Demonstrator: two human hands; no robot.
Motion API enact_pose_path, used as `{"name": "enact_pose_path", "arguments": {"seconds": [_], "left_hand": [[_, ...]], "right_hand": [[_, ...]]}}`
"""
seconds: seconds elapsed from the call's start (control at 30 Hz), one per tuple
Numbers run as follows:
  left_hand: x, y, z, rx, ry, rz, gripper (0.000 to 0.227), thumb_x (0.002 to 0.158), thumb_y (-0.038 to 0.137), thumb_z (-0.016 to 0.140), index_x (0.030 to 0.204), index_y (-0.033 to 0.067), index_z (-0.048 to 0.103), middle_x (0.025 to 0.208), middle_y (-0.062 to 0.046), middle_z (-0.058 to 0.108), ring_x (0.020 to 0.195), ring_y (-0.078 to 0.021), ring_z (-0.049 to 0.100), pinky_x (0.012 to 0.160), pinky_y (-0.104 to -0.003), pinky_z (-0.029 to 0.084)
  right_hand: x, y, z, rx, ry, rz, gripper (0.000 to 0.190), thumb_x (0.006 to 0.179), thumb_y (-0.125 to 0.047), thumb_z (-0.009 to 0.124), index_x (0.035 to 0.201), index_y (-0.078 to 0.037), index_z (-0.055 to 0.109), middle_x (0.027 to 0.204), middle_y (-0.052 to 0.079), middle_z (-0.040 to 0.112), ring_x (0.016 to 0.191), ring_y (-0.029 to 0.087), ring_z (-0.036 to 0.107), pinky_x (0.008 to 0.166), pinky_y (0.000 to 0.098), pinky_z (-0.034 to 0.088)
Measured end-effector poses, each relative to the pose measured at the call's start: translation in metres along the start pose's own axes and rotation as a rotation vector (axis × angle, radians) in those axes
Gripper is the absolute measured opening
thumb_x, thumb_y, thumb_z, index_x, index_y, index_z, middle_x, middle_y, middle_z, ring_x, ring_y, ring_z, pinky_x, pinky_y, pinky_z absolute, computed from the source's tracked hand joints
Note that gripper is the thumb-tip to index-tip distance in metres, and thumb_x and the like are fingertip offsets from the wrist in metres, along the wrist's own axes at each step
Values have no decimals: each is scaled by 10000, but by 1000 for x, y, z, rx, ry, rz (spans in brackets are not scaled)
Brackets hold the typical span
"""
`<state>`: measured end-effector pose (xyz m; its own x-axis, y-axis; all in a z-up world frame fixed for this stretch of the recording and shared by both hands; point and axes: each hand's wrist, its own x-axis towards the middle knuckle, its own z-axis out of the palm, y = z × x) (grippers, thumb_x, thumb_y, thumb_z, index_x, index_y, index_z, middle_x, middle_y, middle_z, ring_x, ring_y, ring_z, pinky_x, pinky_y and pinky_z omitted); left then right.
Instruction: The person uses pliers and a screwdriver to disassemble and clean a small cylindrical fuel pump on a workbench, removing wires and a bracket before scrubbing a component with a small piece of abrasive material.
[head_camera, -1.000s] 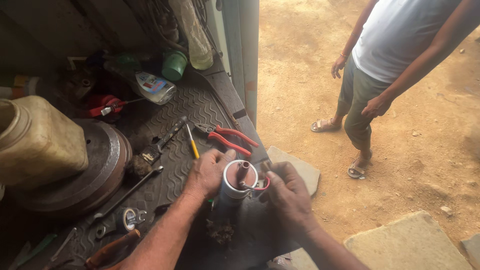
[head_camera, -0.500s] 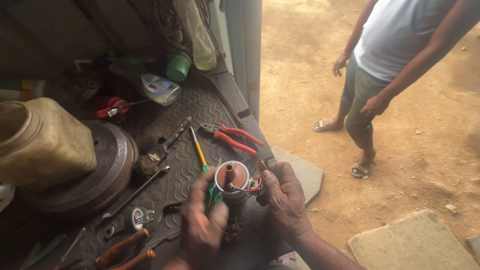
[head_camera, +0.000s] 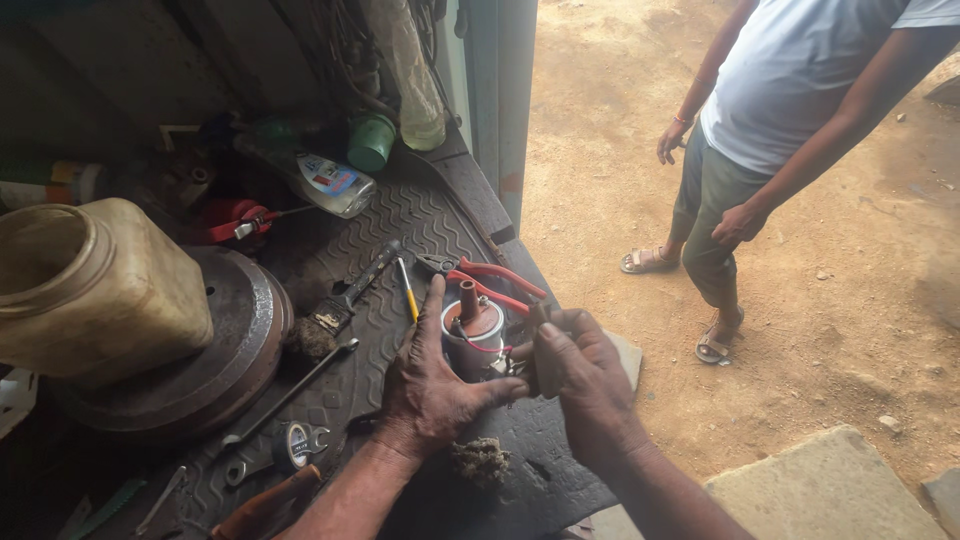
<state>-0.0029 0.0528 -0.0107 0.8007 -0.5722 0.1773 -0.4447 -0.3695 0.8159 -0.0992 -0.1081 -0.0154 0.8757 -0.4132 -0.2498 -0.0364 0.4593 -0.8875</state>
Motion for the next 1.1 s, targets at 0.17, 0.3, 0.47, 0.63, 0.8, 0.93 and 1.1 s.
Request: {"name": "enact_pose_path", "arguments": {"seconds": [0.17, 0.3, 0.47, 0.63, 0.8, 0.93, 1.1], "left_hand": [[9, -4, 3, -86, 172, -204, 1292, 600, 569, 908, 1561, 13, 247, 1393, -211, 600, 1237, -288, 662, 996, -369, 548], [14, 2, -3, -103, 92, -214, 1217, 593, 551, 878, 1558, 72, 312, 1246, -159, 701, 1085, -255, 735, 921, -353, 578], [14, 9, -2, -177, 132, -190, 1009, 631, 556, 871, 1406, 51, 469, 1156, -131, 745, 1025, -242, 756, 877, -366, 587], [0, 5, 2, -210, 119, -332, 986, 614, 660, 820, 1330, 65, 496, 1060, -120, 761, 978, -225, 777, 844, -367, 620], [-5, -6, 1, -120, 131, -204, 963, 709, 744, 717, 1338, 49, 498, 1056, -127, 759, 1011, -233, 758, 864, -379, 583], [-10, -14, 0, -246, 90, -247, 922, 740, 757, 672, 1316, 56, 506, 1053, -113, 770, 1012, -222, 768, 871, -362, 589], [-13, -14, 7, -339, 175, -214, 879, 758, 683, 733, 1330, 45, 537, 1064, -111, 757, 999, -213, 741, 873, -353, 573]], "right_hand": [[-1, 2, -7, -87, 188, -13, 241, 949, -227, 608, 1094, -36, 633, 880, 50, 701, 662, 147, 633, 610, 303, 483], [-1, 11, -8, -102, 188, -32, 212, 930, -179, 685, 1056, -9, 683, 770, 62, 643, 604, 133, 566, 526, 296, 435], [5, 9, -13, -134, 185, -66, 208, 914, -161, 692, 1026, 14, 712, 738, 49, 658, 590, 113, 570, 516, 282, 469], [12, 6, -6, -89, 104, -55, 212, 909, -170, 684, 1040, -4, 692, 721, 42, 641, 561, 115, 559, 494, 291, 466], [18, 2, -3, -99, 69, -61, 195, 923, -166, 681, 1028, -2, 691, 695, 37, 596, 547, 96, 497, 475, 279, 413], [17, 7, -4, -103, 75, -29, 178, 922, -157, 666, 988, 8, 680, 667, 48, 584, 521, 108, 476, 452, 288, 400], [17, 11, -8, -108, 72, 14, 171, 925, -155, 664, 994, 2, 672, 675, 34, 582, 532, 93, 480, 454, 279, 399]]}}
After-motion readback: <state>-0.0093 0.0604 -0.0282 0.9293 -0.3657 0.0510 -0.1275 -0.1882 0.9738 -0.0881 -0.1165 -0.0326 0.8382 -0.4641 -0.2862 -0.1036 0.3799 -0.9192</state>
